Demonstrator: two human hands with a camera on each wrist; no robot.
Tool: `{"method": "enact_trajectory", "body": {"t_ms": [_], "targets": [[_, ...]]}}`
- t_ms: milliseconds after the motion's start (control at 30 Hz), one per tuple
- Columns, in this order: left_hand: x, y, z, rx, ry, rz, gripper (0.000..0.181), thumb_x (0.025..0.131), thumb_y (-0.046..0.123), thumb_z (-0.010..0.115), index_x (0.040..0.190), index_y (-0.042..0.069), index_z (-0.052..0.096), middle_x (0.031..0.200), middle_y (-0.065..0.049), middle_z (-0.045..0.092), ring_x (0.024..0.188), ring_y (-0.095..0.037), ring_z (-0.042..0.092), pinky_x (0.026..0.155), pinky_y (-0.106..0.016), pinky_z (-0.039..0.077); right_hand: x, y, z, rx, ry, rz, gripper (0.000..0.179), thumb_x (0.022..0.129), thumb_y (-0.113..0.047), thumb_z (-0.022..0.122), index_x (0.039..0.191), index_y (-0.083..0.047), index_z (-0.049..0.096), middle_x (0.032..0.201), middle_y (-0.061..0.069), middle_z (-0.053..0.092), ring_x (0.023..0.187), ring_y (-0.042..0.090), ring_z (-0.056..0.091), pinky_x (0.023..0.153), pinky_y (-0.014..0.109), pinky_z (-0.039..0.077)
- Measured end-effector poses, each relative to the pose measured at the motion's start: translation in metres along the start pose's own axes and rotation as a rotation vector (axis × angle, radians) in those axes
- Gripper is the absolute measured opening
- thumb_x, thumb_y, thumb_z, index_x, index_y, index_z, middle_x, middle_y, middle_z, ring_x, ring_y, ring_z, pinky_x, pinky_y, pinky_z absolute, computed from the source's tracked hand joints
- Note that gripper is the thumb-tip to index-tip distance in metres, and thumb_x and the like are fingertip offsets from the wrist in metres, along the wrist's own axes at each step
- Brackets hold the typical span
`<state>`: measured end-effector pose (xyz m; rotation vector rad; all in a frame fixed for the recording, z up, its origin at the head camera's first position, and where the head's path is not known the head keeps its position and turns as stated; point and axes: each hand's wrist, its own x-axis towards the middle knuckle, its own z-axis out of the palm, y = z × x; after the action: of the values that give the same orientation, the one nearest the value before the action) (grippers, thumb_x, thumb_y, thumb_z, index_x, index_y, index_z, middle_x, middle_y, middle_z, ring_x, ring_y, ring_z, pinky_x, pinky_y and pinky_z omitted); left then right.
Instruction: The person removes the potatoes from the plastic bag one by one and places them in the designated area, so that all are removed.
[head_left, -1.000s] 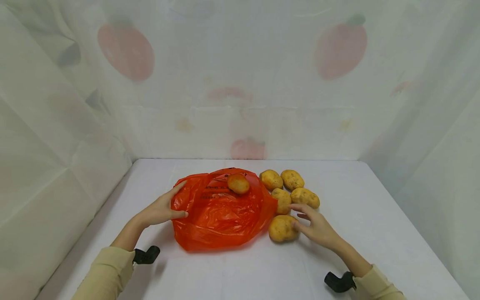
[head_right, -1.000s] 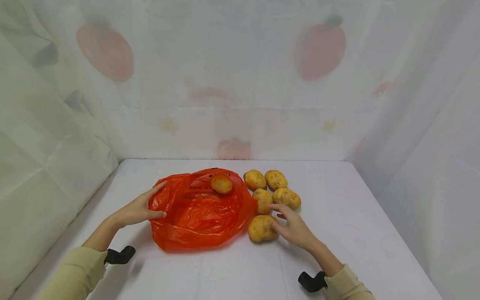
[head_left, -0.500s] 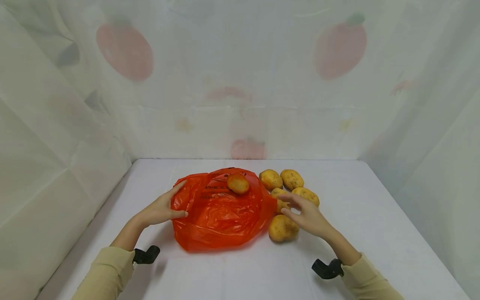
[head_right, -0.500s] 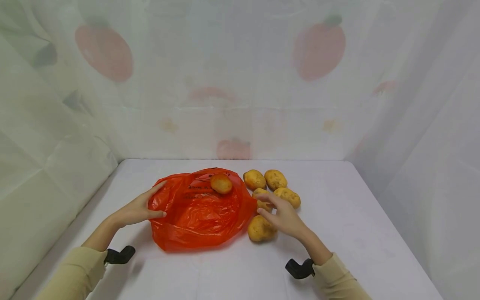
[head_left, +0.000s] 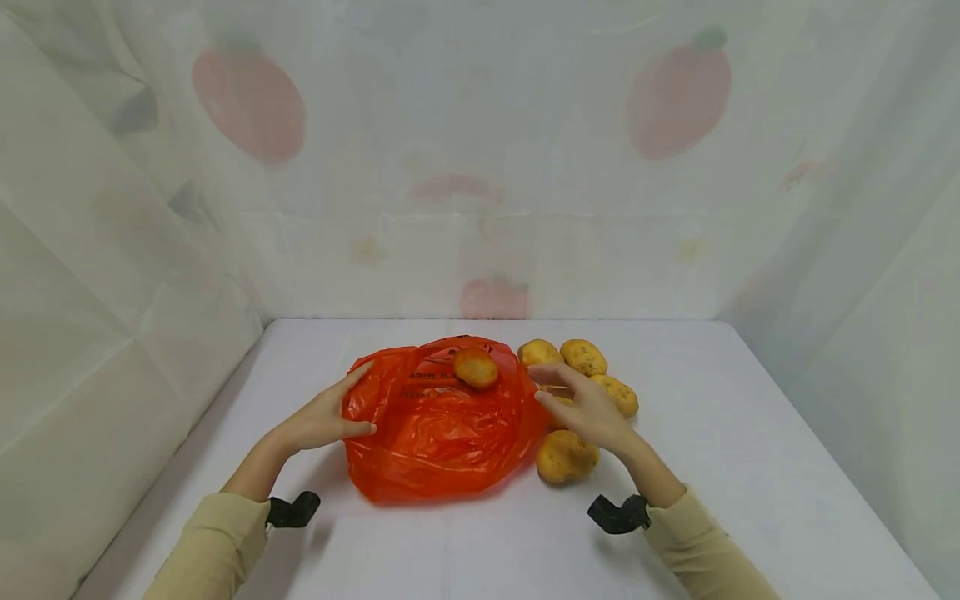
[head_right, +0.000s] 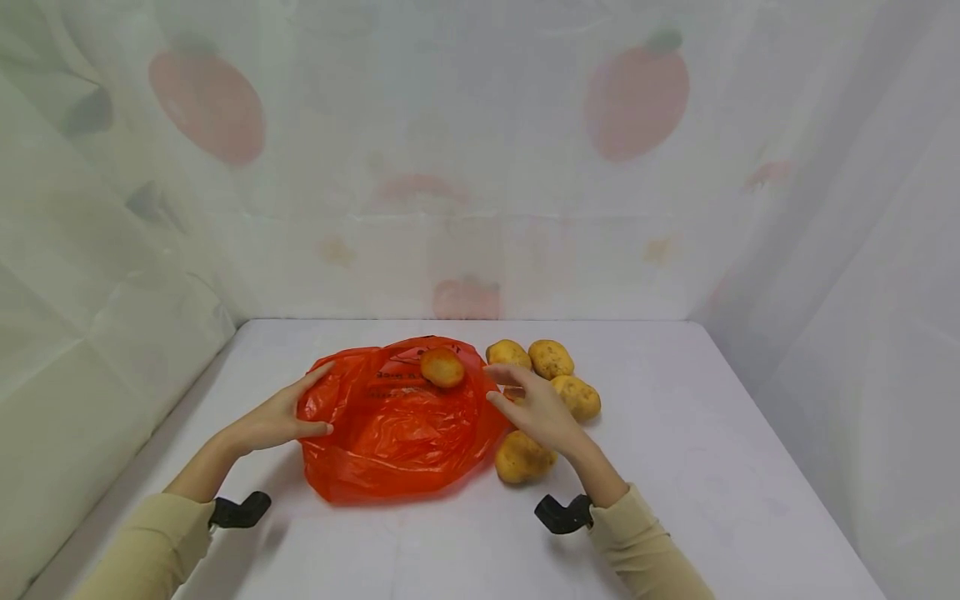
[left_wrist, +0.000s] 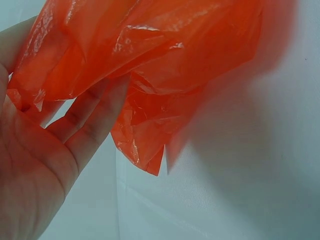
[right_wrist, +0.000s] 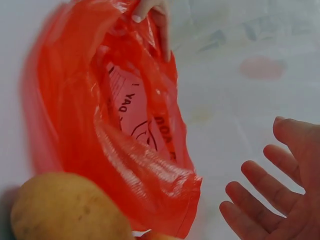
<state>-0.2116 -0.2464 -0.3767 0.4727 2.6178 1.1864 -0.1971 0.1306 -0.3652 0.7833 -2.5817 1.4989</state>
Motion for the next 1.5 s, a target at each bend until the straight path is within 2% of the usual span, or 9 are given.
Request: {"method": "enact_trajectory", "body": {"t_ms": [200, 367, 467, 633, 733, 900, 1033, 1200, 1500], "targets": [[0.000, 0.000, 0.000, -0.014, -0.004, -0.008, 0.087, 0.073, 0.014, 0.069, 0.140, 0.014, 0.013, 0.131, -0.017, 0.034, 0.110, -0.032, 0.042, 0.084, -0.042, 0.045, 0.019, 0.005, 0.006, 0.001, 0.010, -0.038, 0.032, 0.085, -0.019, 0.056, 0.116, -0.013, 0.051, 0.113, 0.002, 0.055, 0.103, 0.023, 0.054, 0.085, 0.035, 0.045], [0.000, -0.001, 0.001, -0.014, -0.003, -0.008, 0.087, 0.073, 0.014, 0.069, 0.140, 0.014, 0.013, 0.131, -0.018, 0.034, 0.110, -0.032, 0.043, 0.085, -0.042, 0.044, 0.037, 0.019, 0.014, -0.012, 0.008, -0.020, 0.036, 0.083, -0.034, 0.056, 0.116, -0.023, 0.049, 0.115, -0.006, 0.053, 0.104, 0.016, 0.053, 0.086, 0.031, 0.045], [0.000, -0.001, 0.000, -0.012, -0.003, -0.007, 0.087, 0.073, 0.014, 0.069, 0.140, 0.015, 0.013, 0.131, -0.018, 0.034, 0.110, -0.032, 0.043, 0.085, -0.043, 0.043, 0.042, 0.009, 0.015, -0.013, -0.004, -0.003, 0.040, 0.083, -0.037, 0.055, 0.119, -0.020, 0.049, 0.117, -0.002, 0.053, 0.106, 0.020, 0.052, 0.087, 0.034, 0.044], [0.008, -0.022, 0.002, -0.012, 0.005, -0.002, 0.089, 0.073, 0.017, 0.070, 0.140, 0.021, 0.012, 0.131, -0.015, 0.034, 0.109, -0.030, 0.044, 0.084, -0.041, 0.044, 0.054, 0.004, 0.022, -0.004, -0.034, -0.012, 0.038, 0.084, -0.028, 0.056, 0.119, -0.014, 0.050, 0.117, 0.005, 0.053, 0.106, 0.023, 0.052, 0.086, 0.035, 0.044], [0.014, -0.035, 0.003, -0.008, 0.010, -0.002, 0.090, 0.072, 0.022, 0.071, 0.140, 0.026, 0.012, 0.131, -0.012, 0.035, 0.108, -0.028, 0.044, 0.083, -0.039, 0.046, 0.066, 0.020, 0.030, -0.018, -0.034, -0.013, 0.036, 0.084, -0.029, 0.056, 0.118, -0.019, 0.050, 0.115, 0.000, 0.055, 0.104, 0.019, 0.054, 0.083, 0.032, 0.046], [0.014, -0.036, 0.003, -0.007, 0.013, -0.002, 0.092, 0.070, 0.026, 0.072, 0.140, 0.026, 0.012, 0.129, -0.012, 0.037, 0.107, -0.028, 0.046, 0.082, -0.038, 0.047, 0.078, 0.021, 0.039, -0.033, -0.044, 0.039, 0.038, 0.084, -0.030, 0.056, 0.120, -0.020, 0.049, 0.117, -0.002, 0.054, 0.107, 0.022, 0.052, 0.084, 0.035, 0.045], [0.014, -0.036, 0.002, -0.005, 0.012, -0.006, 0.092, 0.070, 0.028, 0.072, 0.140, 0.026, 0.012, 0.128, -0.012, 0.038, 0.106, -0.027, 0.046, 0.082, -0.037, 0.047, 0.086, 0.023, 0.045, -0.040, -0.045, 0.084, 0.043, 0.084, -0.034, 0.055, 0.123, -0.018, 0.048, 0.119, -0.002, 0.051, 0.110, 0.022, 0.049, 0.086, 0.037, 0.043], [0.014, -0.033, 0.002, -0.005, 0.012, -0.010, 0.091, 0.072, 0.022, 0.071, 0.140, 0.026, 0.011, 0.129, -0.012, 0.038, 0.106, -0.026, 0.046, 0.082, -0.037, 0.047, 0.094, 0.029, 0.052, -0.050, -0.016, 0.082, 0.043, 0.084, -0.030, 0.056, 0.123, -0.015, 0.048, 0.118, 0.003, 0.052, 0.109, 0.026, 0.049, 0.086, 0.039, 0.043], [0.004, -0.005, -0.001, -0.021, -0.007, -0.015, 0.089, 0.073, 0.018, 0.069, 0.141, 0.015, 0.012, 0.128, -0.016, 0.037, 0.105, -0.029, 0.046, 0.081, -0.038, 0.047, 0.102, 0.045, 0.067, -0.130, 0.006, 0.085, 0.045, 0.083, -0.029, 0.058, 0.123, -0.009, 0.047, 0.118, 0.010, 0.053, 0.106, 0.024, 0.050, 0.086, 0.038, 0.043]]}}
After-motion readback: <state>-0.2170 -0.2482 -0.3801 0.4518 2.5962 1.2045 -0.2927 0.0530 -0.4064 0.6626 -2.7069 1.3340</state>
